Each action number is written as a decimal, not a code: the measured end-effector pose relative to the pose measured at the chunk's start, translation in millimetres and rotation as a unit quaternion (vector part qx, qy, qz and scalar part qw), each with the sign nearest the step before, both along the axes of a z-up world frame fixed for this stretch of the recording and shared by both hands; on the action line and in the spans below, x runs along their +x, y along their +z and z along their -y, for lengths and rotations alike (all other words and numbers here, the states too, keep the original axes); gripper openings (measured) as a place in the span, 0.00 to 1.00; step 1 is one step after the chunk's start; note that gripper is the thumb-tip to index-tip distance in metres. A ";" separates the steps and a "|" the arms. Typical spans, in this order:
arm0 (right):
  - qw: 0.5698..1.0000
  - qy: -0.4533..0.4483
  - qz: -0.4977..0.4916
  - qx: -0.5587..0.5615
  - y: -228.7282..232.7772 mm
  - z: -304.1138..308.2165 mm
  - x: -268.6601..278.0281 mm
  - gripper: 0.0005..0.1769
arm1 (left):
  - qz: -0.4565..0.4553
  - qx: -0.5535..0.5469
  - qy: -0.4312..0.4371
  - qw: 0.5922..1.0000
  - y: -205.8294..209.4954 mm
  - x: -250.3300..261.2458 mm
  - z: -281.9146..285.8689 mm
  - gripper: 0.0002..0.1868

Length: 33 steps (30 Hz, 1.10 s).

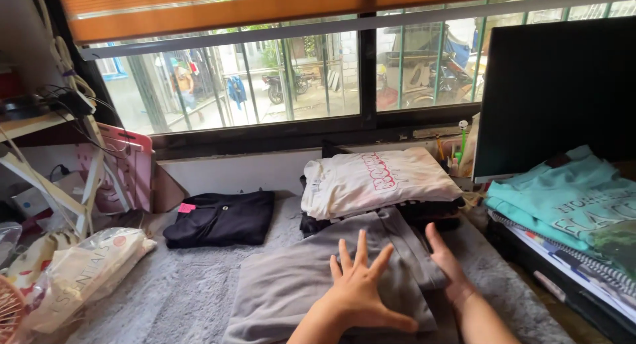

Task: Folding items of clothing on a desk and organizing them into stacks.

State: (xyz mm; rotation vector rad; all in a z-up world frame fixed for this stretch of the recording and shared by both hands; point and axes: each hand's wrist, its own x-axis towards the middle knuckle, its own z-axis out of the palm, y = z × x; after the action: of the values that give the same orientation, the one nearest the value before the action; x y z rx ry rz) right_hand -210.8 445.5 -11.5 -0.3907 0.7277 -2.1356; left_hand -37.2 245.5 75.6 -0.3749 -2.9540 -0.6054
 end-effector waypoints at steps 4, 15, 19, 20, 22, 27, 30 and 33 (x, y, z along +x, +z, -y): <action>0.989 0.106 -0.027 -0.104 -13.2 -0.3 -3.7 0.46 | 0.015 0.082 0.065 0.994 -2.4 -20.9 -26.3 0.74; 1.000 -0.023 -0.001 0.008 -7.2 3.1 8.9 0.55 | 0.108 0.048 0.134 0.984 -11.9 -51.3 -52.4 0.44; 0.994 -0.087 0.047 0.048 -5.8 2.4 8.3 0.55 | 0.139 0.099 0.098 0.980 -13.0 -54.4 -25.0 0.35; 0.994 -0.093 0.035 0.051 -3.6 3.8 11.2 0.53 | 0.116 0.190 0.089 0.971 -28.2 -64.2 -15.7 0.32; 0.993 -0.099 0.024 0.055 6.7 7.3 24.8 0.51 | 0.092 0.278 0.082 0.953 -61.7 -80.0 7.6 0.31; 0.999 0.030 0.018 -0.039 49.7 12.7 71.3 0.44 | 0.197 0.831 -0.033 0.520 -39.4 -44.7 38.4 0.27; 1.000 -0.023 0.019 0.002 63.3 12.8 84.5 0.37 | 0.165 0.887 -0.022 0.431 -11.0 -19.5 50.7 0.30; 0.992 -0.082 -0.063 0.070 24.3 10.8 45.0 0.33 | 0.130 0.903 -0.036 0.408 -16.6 -17.7 59.0 0.29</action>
State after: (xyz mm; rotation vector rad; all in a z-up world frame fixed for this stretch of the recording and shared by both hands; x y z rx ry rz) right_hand -165.8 434.7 12.7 -0.4045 1.0059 -2.2104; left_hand -54.8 186.5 59.0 -0.0408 -0.6881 -3.0682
